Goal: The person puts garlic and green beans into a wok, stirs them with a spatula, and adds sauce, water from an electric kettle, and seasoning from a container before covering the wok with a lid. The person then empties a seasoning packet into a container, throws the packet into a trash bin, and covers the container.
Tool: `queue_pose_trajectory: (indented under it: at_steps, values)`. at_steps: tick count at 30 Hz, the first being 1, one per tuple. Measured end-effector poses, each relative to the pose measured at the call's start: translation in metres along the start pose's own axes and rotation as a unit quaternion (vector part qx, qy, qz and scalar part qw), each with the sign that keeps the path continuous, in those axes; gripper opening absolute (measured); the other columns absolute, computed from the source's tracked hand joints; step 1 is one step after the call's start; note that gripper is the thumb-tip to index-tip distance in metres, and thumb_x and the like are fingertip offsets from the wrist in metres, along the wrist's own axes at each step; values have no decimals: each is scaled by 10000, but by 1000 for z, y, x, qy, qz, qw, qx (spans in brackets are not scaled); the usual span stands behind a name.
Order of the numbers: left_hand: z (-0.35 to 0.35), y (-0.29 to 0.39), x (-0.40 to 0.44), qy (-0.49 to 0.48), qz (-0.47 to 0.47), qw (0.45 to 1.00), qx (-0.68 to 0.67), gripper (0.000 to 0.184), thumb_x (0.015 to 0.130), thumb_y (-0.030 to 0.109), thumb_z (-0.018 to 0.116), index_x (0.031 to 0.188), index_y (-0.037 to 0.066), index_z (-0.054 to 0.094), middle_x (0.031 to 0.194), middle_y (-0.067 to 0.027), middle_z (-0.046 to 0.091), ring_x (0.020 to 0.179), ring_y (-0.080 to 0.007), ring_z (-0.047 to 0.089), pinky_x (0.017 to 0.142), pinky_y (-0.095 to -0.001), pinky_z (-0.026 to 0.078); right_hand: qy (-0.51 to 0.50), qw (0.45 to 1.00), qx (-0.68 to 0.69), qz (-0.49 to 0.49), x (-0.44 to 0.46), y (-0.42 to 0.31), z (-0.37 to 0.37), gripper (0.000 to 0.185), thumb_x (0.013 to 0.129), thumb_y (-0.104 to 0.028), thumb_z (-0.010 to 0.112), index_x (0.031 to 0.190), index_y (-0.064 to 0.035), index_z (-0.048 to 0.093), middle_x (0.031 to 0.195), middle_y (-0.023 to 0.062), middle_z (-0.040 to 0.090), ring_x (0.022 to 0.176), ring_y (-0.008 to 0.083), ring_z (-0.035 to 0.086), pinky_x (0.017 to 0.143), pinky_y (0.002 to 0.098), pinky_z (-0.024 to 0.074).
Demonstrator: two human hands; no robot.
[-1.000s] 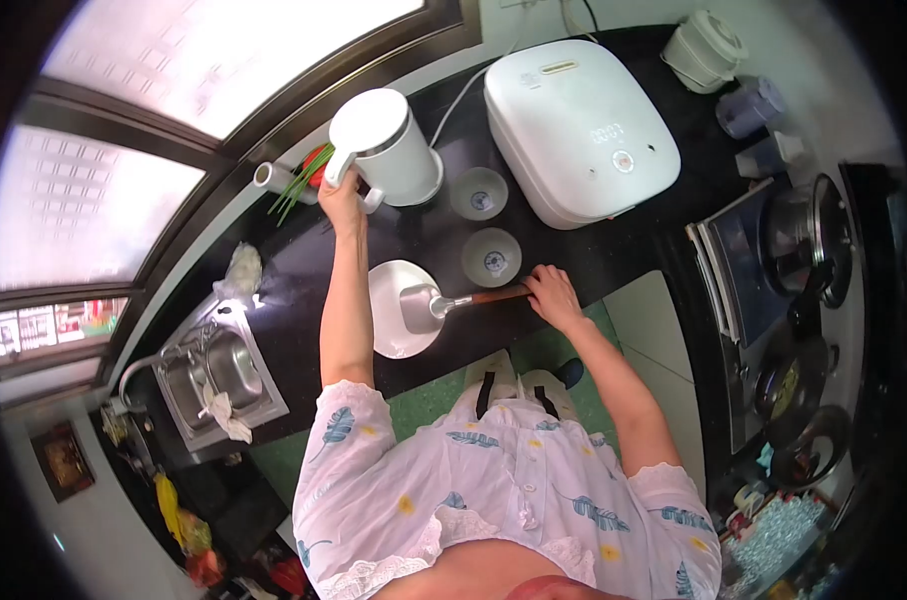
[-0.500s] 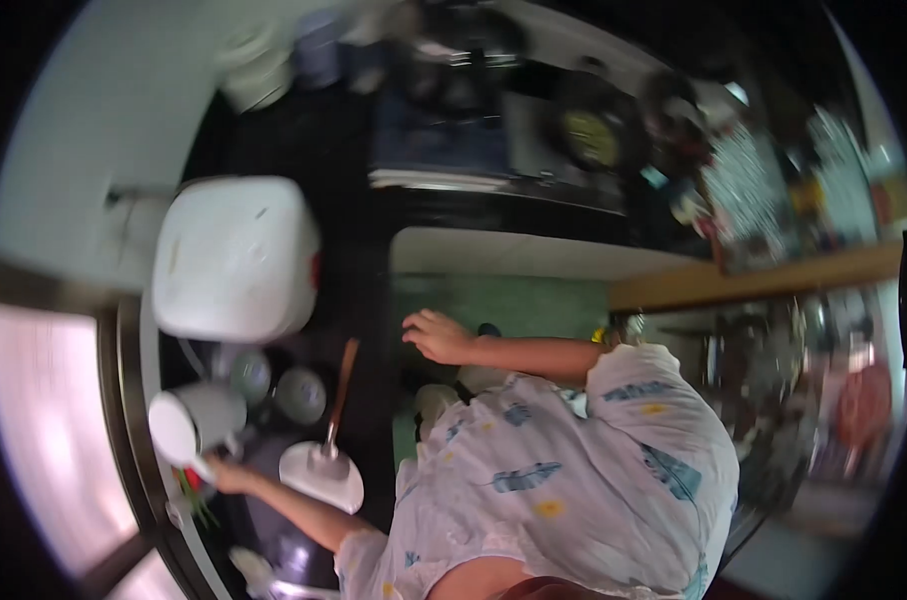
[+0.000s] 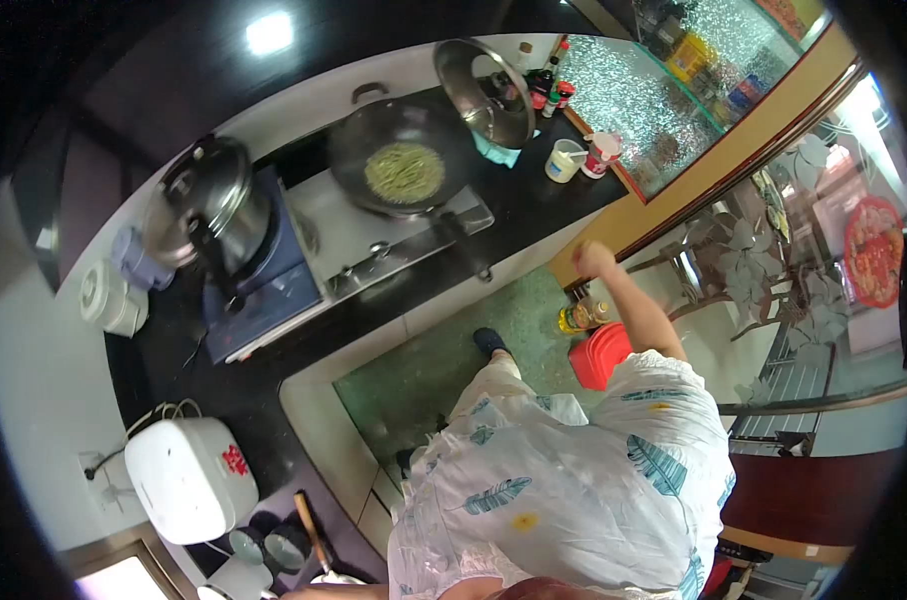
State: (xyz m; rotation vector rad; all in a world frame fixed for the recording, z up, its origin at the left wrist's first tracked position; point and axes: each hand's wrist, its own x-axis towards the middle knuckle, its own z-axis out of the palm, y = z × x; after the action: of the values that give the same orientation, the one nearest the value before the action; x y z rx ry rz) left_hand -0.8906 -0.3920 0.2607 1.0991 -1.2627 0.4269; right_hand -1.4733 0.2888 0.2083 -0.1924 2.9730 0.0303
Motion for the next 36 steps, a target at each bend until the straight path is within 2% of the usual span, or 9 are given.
queue_pose_trajectory:
  at_steps: [3, 4, 6, 11, 13, 15, 21, 29, 36]
  values:
    - [-1, 120, -39, -28, -71, 992, -97, 586, 898, 446, 604, 1164, -72, 532, 949, -183, 655, 823, -282, 655, 691, -401, 543, 160, 982, 89, 54, 95, 65, -48, 168, 788, -191, 602, 771, -40, 671, 780, 205, 660, 755, 379, 651, 646, 489, 511]
    - [-7, 183, -52, -100, -177, 971, -127, 319, 899, 162, 656, 1116, -65, 602, 1036, -175, 645, 874, -251, 643, 765, -342, 542, 204, 973, 93, 53, 126, 81, -58, 184, 804, -211, 606, 784, -40, 672, 778, 204, 657, 750, 381, 648, 646, 494, 507]
    - [-6, 282, -99, -167, -116, 955, -215, 240, 943, 93, 564, 1138, -45, 539, 1071, -159, 612, 794, -242, 644, 731, -322, 553, 209, 972, 72, 84, 186, 107, -64, 124, 814, -218, 629, 826, -113, 693, 794, 186, 657, 793, 358, 645, 668, 487, 512]
    - [-48, 542, -203, -450, -159, 751, -457, 121, 920, -22, 508, 1033, 7, 541, 1016, -103, 501, 696, -151, 564, 611, -251, 492, 181, 981, -27, -59, 266, 138, -57, 118, 829, -165, 604, 887, -142, 705, 869, 153, 651, 808, 301, 670, 652, 423, 545]
    - [-66, 599, -233, -519, -119, 663, -526, 157, 876, -37, 549, 1021, 23, 561, 1020, -114, 549, 713, -169, 585, 609, -266, 504, 138, 984, -90, -73, 285, 146, -44, 151, 837, -152, 587, 921, -141, 712, 952, 143, 634, 817, 289, 682, 649, 411, 558]
    - [-66, 638, -238, -556, 135, 606, -553, 223, 810, -56, 589, 1012, 38, 588, 1011, -125, 603, 710, -173, 605, 604, -275, 512, 70, 989, -116, -63, 299, 150, -32, 196, 844, -145, 565, 965, -125, 718, 1063, 146, 606, 833, 299, 693, 656, 419, 570]
    - [-81, 711, -299, -740, 79, 384, -547, 310, 794, -72, 608, 1083, 37, 591, 934, -64, 616, 695, -97, 586, 632, -251, 512, 108, 986, -121, -43, 302, 150, -22, 149, 813, -129, 598, 874, -88, 727, 1073, 122, 579, 881, 254, 666, 654, 366, 571]
    - [-71, 826, -409, -831, 77, 259, -486, 792, 717, -5, 755, 1373, 71, 318, 1300, -132, 509, 1069, -221, 595, 802, -304, 531, 196, 978, -20, -74, 275, 149, -55, 94, 811, -123, 597, 825, -112, 689, 872, 83, 651, 809, 238, 667, 657, 360, 560]
    - [-70, 909, -522, -747, 193, 398, -496, 1271, 538, 190, 914, 1481, 24, 77, 1479, -222, 280, 1310, -368, 401, 1061, -408, 398, 169, 973, 133, -89, 287, 182, -66, 96, 832, -169, 604, 815, -84, 645, 817, 121, 648, 698, 316, 659, 600, 442, 528]
